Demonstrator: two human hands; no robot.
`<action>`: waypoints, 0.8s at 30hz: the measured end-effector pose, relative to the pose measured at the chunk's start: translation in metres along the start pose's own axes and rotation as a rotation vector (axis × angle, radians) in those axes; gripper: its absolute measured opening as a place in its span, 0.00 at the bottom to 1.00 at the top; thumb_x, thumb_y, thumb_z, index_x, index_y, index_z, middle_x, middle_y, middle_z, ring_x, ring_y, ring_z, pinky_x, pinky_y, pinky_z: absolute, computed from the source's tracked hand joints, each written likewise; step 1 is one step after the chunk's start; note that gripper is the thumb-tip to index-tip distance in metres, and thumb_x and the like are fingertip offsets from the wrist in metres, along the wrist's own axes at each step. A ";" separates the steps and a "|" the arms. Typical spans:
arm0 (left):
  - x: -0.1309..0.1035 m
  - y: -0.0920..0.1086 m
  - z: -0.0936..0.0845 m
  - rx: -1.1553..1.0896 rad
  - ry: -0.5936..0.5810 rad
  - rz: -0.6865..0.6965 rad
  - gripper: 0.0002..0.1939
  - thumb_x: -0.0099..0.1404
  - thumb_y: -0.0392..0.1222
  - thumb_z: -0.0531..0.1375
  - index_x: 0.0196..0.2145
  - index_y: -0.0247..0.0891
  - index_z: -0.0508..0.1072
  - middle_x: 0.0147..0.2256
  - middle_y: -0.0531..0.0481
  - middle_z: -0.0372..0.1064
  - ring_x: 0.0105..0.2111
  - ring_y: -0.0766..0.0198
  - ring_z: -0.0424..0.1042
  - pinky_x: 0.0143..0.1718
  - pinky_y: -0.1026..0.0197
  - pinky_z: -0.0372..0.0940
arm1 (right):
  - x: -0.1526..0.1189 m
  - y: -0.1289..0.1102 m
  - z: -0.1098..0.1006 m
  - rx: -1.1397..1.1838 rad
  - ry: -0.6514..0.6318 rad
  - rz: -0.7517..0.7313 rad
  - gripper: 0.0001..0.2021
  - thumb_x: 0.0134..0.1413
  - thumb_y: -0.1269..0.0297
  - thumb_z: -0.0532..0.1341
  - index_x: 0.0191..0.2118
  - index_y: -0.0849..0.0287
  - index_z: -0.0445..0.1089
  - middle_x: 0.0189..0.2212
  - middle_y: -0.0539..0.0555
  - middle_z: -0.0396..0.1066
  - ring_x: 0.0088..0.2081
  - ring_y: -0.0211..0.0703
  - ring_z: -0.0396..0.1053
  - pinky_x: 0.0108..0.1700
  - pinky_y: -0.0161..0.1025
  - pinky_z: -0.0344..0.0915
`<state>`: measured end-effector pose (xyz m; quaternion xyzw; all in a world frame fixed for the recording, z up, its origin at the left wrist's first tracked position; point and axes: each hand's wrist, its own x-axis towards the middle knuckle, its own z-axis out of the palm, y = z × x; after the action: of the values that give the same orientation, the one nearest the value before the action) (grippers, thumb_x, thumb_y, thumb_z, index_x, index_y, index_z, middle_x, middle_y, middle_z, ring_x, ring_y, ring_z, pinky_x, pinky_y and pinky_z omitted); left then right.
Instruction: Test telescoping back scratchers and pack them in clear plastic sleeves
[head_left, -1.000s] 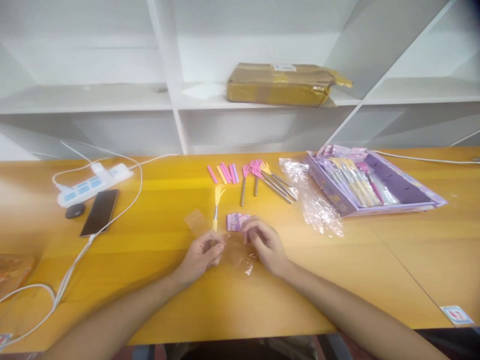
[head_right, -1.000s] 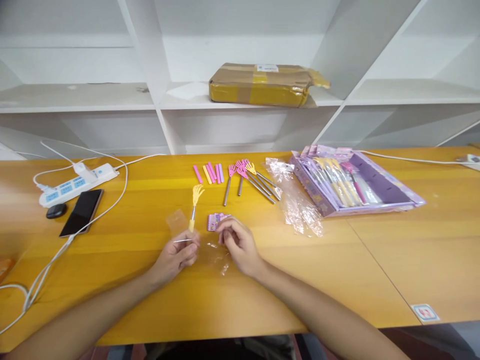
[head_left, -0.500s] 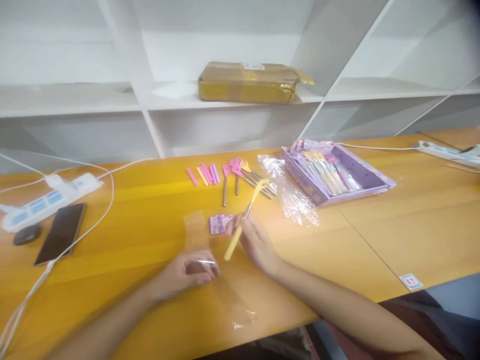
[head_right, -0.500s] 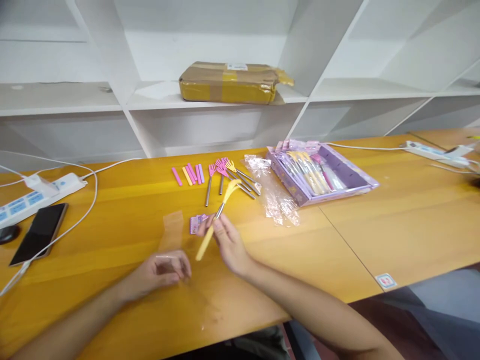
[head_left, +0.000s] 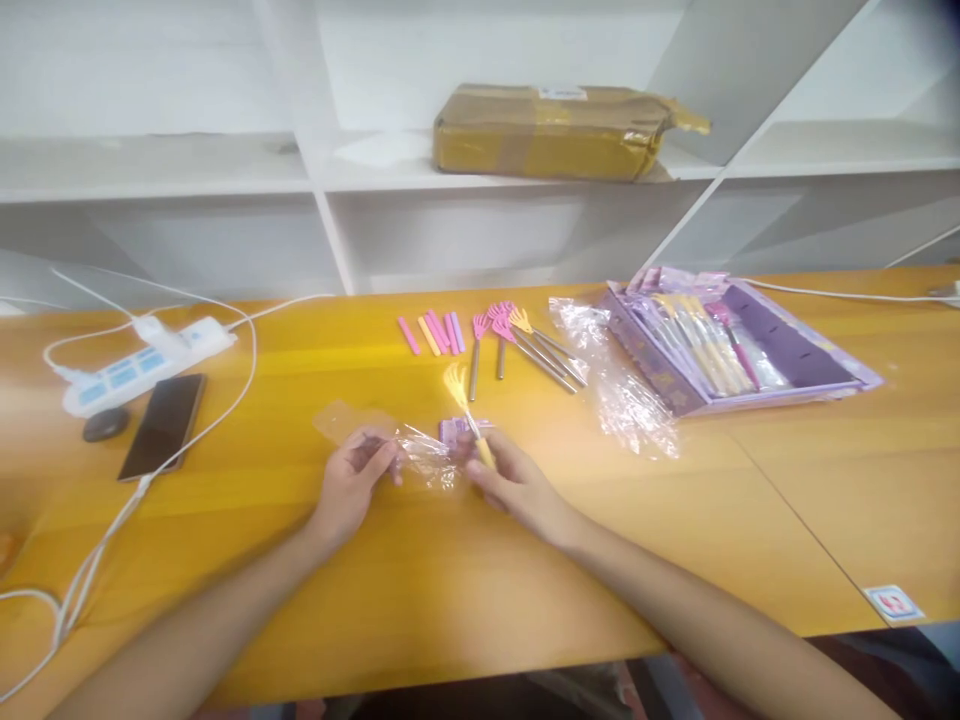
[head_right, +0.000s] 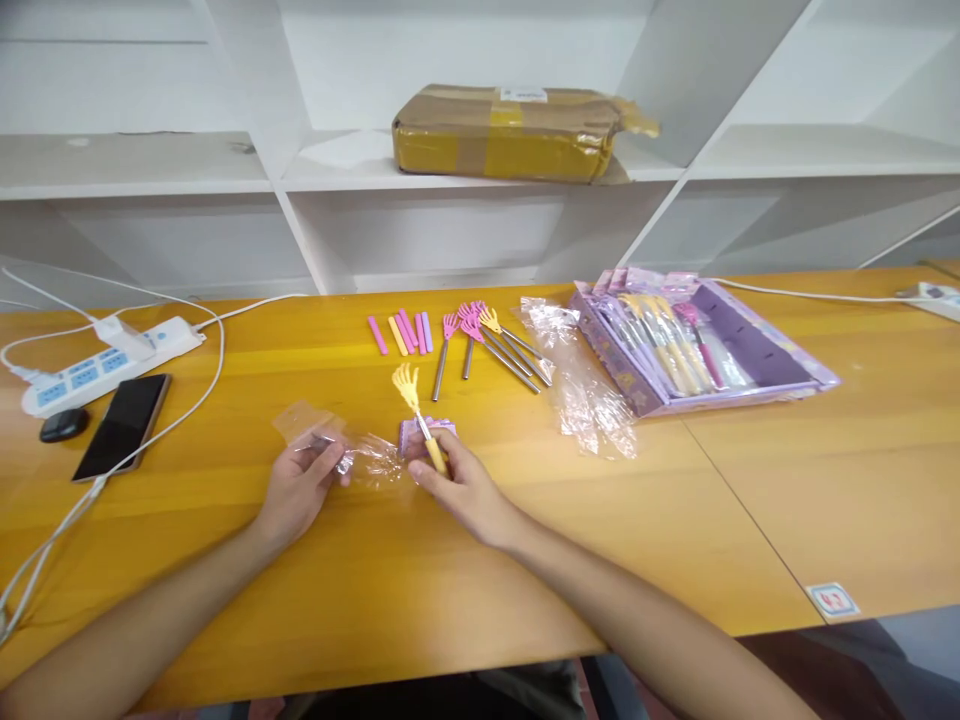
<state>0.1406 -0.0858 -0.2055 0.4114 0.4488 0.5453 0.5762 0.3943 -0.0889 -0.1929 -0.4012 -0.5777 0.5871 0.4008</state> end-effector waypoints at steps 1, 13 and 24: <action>-0.001 0.001 0.001 0.009 -0.019 -0.006 0.14 0.65 0.51 0.72 0.36 0.38 0.77 0.31 0.52 0.74 0.27 0.67 0.71 0.31 0.64 0.68 | 0.000 0.000 0.001 -0.050 -0.003 -0.020 0.20 0.63 0.45 0.67 0.50 0.54 0.70 0.38 0.52 0.72 0.38 0.41 0.68 0.41 0.38 0.68; -0.015 0.006 0.014 0.242 -0.198 -0.135 0.16 0.64 0.54 0.72 0.35 0.37 0.82 0.30 0.47 0.77 0.29 0.61 0.76 0.32 0.61 0.71 | -0.010 -0.010 0.007 -0.297 0.062 -0.204 0.11 0.71 0.56 0.59 0.51 0.55 0.66 0.47 0.56 0.70 0.50 0.47 0.69 0.55 0.46 0.67; -0.003 -0.002 0.005 0.059 0.018 -0.147 0.17 0.58 0.53 0.76 0.34 0.36 0.83 0.34 0.47 0.80 0.35 0.61 0.76 0.40 0.61 0.70 | -0.009 -0.019 -0.007 -0.759 -0.036 -0.377 0.10 0.77 0.61 0.53 0.44 0.55 0.69 0.42 0.57 0.69 0.43 0.44 0.70 0.46 0.43 0.69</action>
<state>0.1458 -0.0888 -0.2064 0.3891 0.4988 0.4916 0.5984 0.4048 -0.0947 -0.1742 -0.3975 -0.8229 0.2563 0.3150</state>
